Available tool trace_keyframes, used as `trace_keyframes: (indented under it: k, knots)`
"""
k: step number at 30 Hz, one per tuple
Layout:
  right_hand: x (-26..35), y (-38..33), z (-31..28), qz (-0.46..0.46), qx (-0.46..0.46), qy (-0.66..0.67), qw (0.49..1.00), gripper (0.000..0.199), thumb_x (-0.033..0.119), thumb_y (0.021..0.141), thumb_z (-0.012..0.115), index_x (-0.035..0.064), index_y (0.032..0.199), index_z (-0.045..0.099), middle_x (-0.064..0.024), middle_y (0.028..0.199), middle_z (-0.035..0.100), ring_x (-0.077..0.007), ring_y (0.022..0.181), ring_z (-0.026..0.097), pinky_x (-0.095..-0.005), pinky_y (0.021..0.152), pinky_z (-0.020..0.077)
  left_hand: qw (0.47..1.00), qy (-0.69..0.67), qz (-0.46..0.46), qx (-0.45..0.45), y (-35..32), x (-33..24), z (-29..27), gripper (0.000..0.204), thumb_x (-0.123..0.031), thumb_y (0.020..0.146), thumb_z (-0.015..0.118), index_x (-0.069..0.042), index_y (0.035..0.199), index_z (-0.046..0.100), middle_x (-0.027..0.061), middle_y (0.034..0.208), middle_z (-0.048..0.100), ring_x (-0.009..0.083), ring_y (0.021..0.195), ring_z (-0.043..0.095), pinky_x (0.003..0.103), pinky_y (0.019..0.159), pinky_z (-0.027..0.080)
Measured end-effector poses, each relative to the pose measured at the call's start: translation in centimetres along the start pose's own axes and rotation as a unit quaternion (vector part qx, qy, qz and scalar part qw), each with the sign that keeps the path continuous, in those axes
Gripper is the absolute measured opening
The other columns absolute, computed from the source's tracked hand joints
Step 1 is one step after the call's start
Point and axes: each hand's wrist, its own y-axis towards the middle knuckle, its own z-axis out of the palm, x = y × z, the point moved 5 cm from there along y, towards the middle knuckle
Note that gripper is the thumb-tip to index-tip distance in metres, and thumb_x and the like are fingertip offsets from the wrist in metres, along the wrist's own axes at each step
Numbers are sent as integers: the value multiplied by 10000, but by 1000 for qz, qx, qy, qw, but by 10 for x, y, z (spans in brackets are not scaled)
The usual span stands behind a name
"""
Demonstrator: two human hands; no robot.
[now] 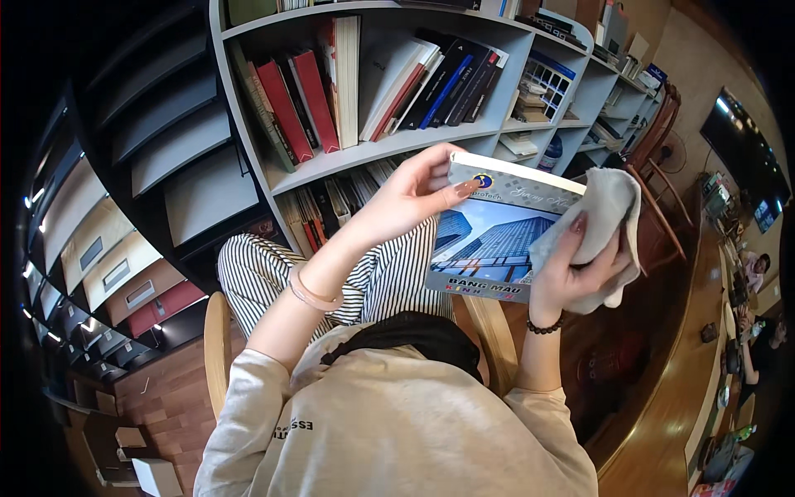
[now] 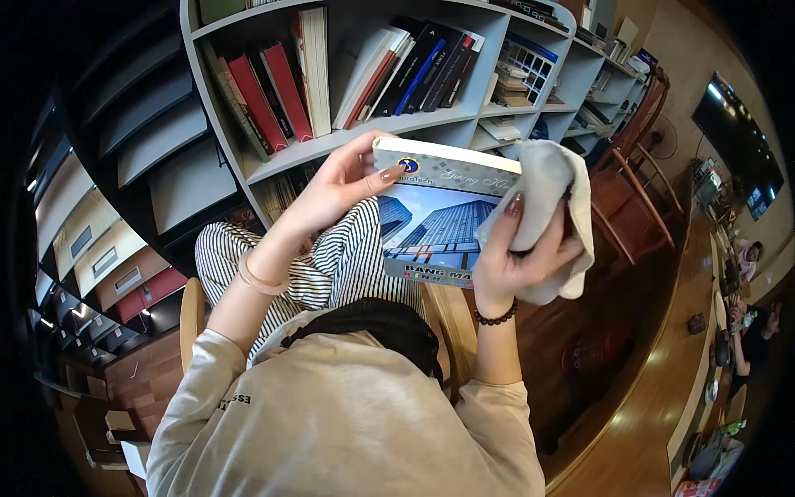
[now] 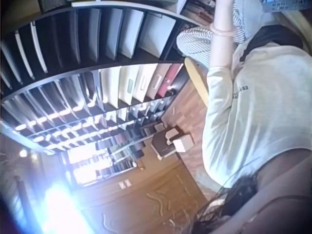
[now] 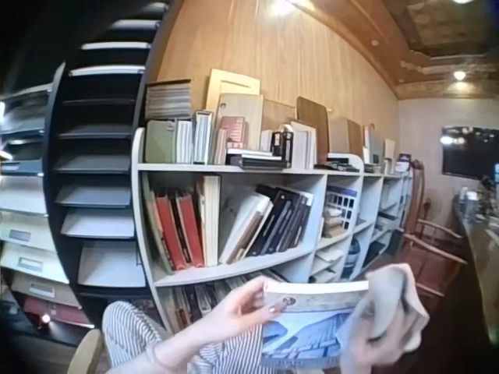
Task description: Wiping and cleaning the covers of various binders and folders taken from a shelf.
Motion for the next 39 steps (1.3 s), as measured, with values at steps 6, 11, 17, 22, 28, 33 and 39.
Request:
trace_keyframes:
  k: [6, 11, 17, 22, 28, 33, 39]
  knots:
    - [7, -7, 4, -107, -42, 67, 991, 463, 171, 899, 570, -58, 1287, 464, -219, 1376, 352, -323, 1278, 381, -408, 1040, 344, 972, 57, -4, 226, 76, -27, 31, 404, -300, 917, 547, 1, 1186, 564, 130, 1075, 653, 176, 1018, 603, 310, 871, 463]
    - [-10, -7, 17, -71, -20, 96, 993, 542, 162, 920, 506, -50, 1387, 332, -236, 1437, 291, -338, 1338, 301, -444, 1083, 281, 813, 398, -85, 416, 90, -44, 77, 425, -301, 944, 479, -6, 1243, 541, 101, 1096, 646, 154, 927, 596, 306, 804, 476]
    - [-39, -8, 26, 24, -45, 122, 991, 605, 140, 921, 443, -36, 1446, 200, -245, 1490, 220, -352, 1399, 186, -488, 1114, 197, 836, 434, -136, 307, 87, -36, 67, 567, -461, 971, 376, -10, 1292, 495, 93, 1101, 645, 184, 973, 602, 347, 835, 472]
    - [-7, -23, 40, -65, 121, 45, 989, 580, 100, 877, 468, 31, 1433, 318, -255, 1495, 218, -407, 1405, 140, -501, 1129, 107, 893, 305, -166, 287, 86, -21, 53, 722, -596, 941, 294, -11, 1341, 435, 109, 1224, 556, 203, 1109, 523, 337, 943, 406]
    - [39, -56, 62, -163, 338, 192, 907, 526, 193, 858, 555, 64, 1358, 456, -242, 1493, 232, -474, 1383, 143, -564, 1107, 109, 915, 159, -213, 304, 95, -3, 29, 871, -713, 895, 227, -31, 1427, 323, 156, 1413, 399, 224, 1290, 400, 318, 1073, 308]
    - [1, -22, 39, -133, 143, -28, 980, 476, 233, 803, 654, 63, 1234, 545, -231, 1483, 254, -510, 1365, 145, -599, 1090, 126, 935, 171, -161, 266, 92, 8, 39, 862, -717, 893, 239, -61, 1449, 297, 186, 1437, 360, 236, 1310, 374, 322, 1080, 293]
    - [29, -45, 55, -162, 173, 78, 968, 470, 222, 782, 665, 71, 1212, 556, -216, 1474, 278, -502, 1362, 156, -600, 1093, 111, 931, 169, -181, 268, 94, -3, 43, 834, -706, 897, 261, -69, 1427, 354, 184, 1413, 401, 239, 1303, 384, 316, 1068, 303]
